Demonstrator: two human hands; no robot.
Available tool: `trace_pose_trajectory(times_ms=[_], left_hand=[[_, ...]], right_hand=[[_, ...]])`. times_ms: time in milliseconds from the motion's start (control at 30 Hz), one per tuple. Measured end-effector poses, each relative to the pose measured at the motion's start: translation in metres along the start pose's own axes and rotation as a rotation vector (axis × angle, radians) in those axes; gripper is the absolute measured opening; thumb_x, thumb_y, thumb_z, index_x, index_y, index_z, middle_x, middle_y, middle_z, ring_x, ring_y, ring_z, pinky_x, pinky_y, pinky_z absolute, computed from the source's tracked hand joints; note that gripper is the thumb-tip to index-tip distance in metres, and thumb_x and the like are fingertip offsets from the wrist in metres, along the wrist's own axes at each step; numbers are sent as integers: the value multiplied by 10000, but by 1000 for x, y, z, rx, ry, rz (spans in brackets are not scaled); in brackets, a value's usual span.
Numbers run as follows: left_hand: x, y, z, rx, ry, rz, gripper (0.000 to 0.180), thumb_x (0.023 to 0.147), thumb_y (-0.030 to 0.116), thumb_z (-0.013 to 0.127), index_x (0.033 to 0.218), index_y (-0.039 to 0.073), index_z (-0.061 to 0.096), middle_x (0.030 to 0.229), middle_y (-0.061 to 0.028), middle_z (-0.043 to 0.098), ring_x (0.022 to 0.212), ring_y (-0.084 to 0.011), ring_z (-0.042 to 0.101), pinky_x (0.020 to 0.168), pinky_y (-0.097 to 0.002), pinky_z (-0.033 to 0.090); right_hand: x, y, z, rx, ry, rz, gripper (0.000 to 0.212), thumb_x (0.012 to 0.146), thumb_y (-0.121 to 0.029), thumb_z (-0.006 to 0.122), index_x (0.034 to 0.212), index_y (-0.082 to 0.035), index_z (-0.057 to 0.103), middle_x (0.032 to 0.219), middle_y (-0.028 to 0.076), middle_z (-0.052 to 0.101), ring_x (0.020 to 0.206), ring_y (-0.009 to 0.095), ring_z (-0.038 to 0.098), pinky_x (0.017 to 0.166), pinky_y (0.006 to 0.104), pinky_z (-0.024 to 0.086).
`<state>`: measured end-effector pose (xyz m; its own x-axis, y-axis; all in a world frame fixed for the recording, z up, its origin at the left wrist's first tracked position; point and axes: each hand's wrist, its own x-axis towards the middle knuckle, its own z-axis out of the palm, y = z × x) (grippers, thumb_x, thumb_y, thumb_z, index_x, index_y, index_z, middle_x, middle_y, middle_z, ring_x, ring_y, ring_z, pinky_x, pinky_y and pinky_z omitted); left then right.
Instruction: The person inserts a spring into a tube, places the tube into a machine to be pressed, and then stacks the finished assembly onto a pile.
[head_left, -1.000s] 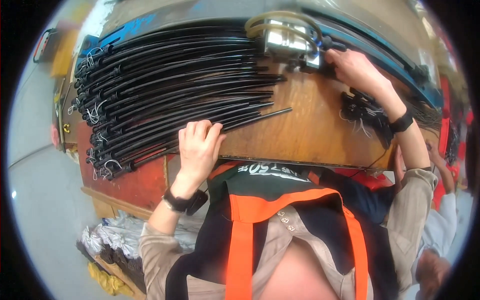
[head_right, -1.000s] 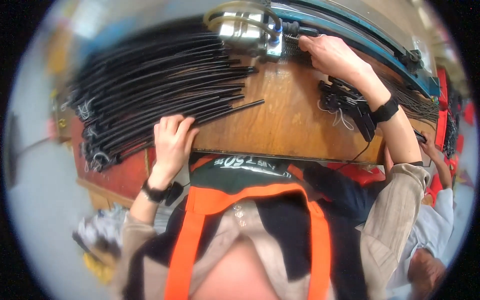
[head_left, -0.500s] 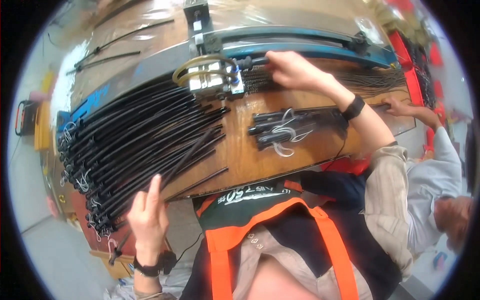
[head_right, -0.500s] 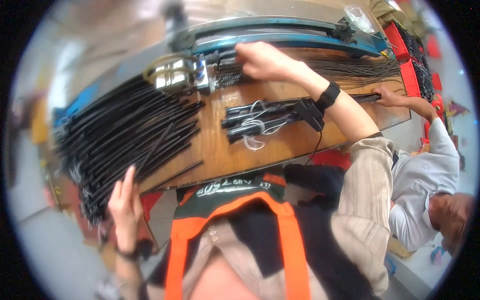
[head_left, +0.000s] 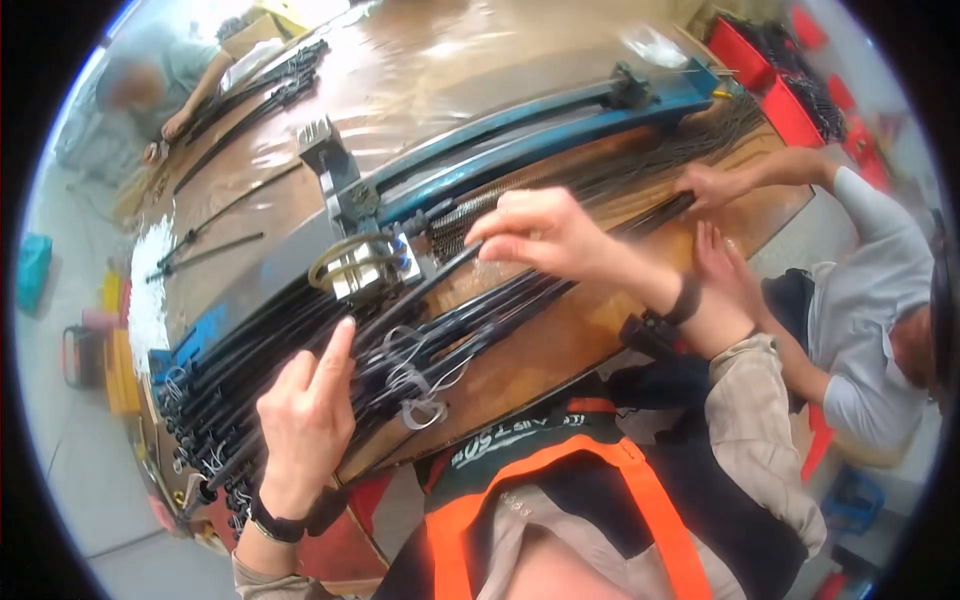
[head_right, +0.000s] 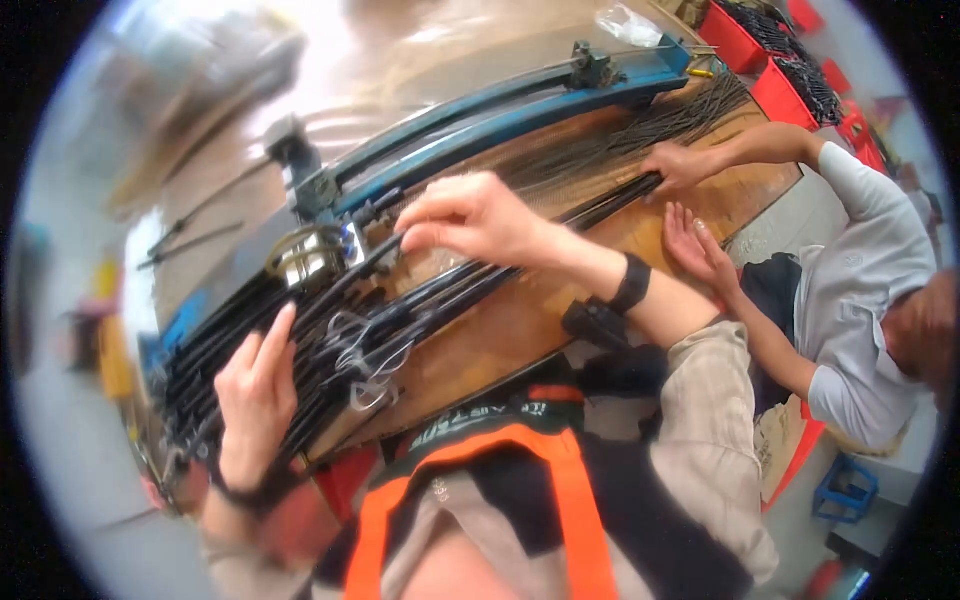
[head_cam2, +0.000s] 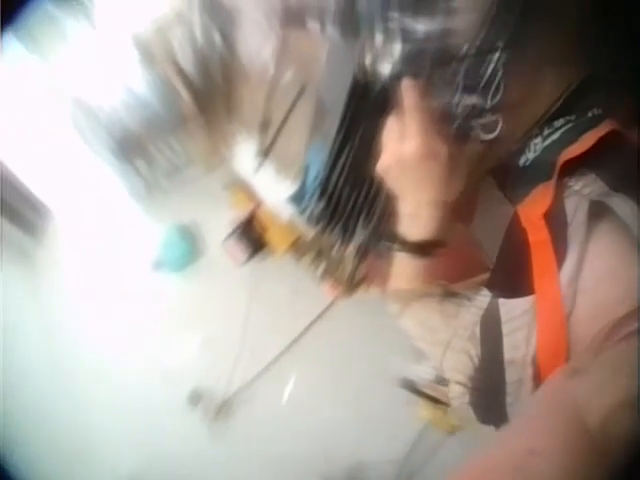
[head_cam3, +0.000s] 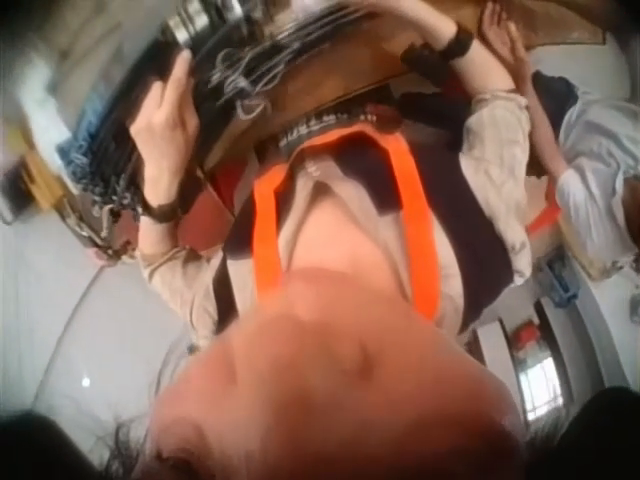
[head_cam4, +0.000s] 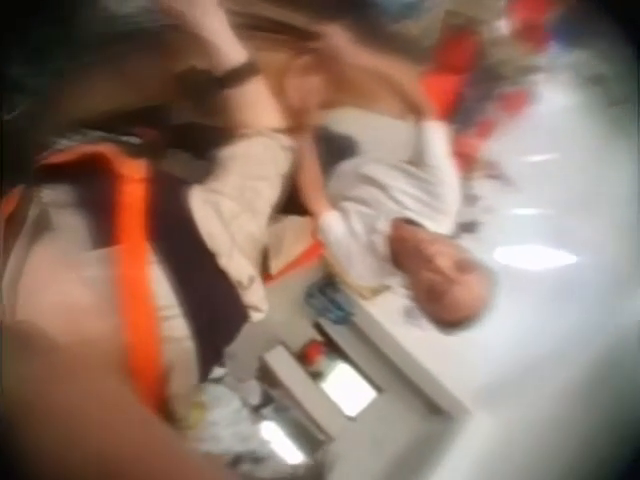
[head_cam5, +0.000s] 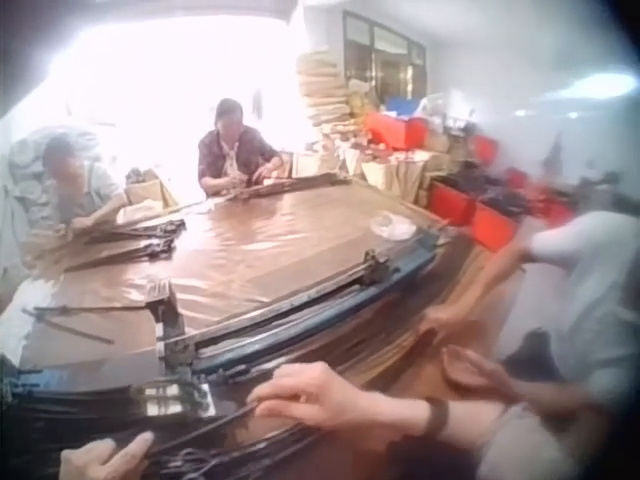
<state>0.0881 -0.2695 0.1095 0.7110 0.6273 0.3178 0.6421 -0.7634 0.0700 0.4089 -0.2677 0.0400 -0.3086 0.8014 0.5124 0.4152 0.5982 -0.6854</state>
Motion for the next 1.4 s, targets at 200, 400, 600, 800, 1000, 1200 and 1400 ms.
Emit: trace_pose_trajectory(times_ms=[200, 400, 600, 800, 1000, 1200, 1400], left_hand=[[2, 6, -14, 13, -123, 30, 421, 834, 52, 651, 1247, 131, 636, 672, -91, 495, 582, -246, 567, 490, -385, 448], [46, 1, -8, 6, -190, 134, 320, 846, 53, 630, 1162, 104, 635, 712, -115, 529, 643, -300, 579, 530, -413, 459], [93, -25, -3, -25, 2, 223, 240, 858, -10, 582, 1092, 36, 601, 808, -165, 561, 719, -364, 575, 602, -447, 461], [116, -26, 7, -52, 17, 289, 291, 860, -34, 566, 1143, 30, 588, 859, -177, 572, 753, -371, 586, 645, -442, 469], [119, -23, 22, -23, -67, 315, 351, 874, -43, 556, 1213, 42, 588, 872, -171, 586, 775, -355, 597, 675, -425, 481], [80, -65, 6, 36, -74, 166, 335, 958, -3, 516, 1285, 33, 578, 1052, -179, 649, 930, -291, 647, 801, -352, 499], [52, -93, 12, 80, -45, 155, 327, 979, 21, 514, 1300, 3, 571, 1179, -174, 656, 1045, -244, 645, 893, -317, 486]], right_hand=[[-14, 10, 16, -155, 223, -260, 189, 811, -174, 746, 972, -78, 727, 730, 71, 599, 660, 248, 536, 619, 365, 458], [-8, 21, 13, -373, 401, -415, 298, 801, -155, 724, 1083, -65, 688, 778, 62, 653, 810, 306, 628, 726, 388, 519], [-13, 51, -53, -508, 327, 463, 448, 825, -260, 701, 1246, -149, 594, 966, 155, 686, 874, 349, 668, 728, 419, 542], [-18, 59, -75, -562, 274, 200, 529, 811, -290, 730, 1294, -161, 557, 926, 170, 672, 827, 354, 667, 699, 412, 542], [-14, 58, -55, -540, 430, -4, 537, 819, -320, 734, 1303, -182, 549, 821, 128, 634, 712, 301, 643, 633, 390, 534], [-3, 24, -25, -952, 250, 199, 367, 835, -360, 716, 1145, -183, 632, 659, 70, 594, 552, 211, 610, 517, 337, 509], [6, 46, -8, -329, 458, -219, 243, 856, -374, 648, 1014, -215, 741, 832, 43, 702, 760, 203, 669, 657, 357, 527]])
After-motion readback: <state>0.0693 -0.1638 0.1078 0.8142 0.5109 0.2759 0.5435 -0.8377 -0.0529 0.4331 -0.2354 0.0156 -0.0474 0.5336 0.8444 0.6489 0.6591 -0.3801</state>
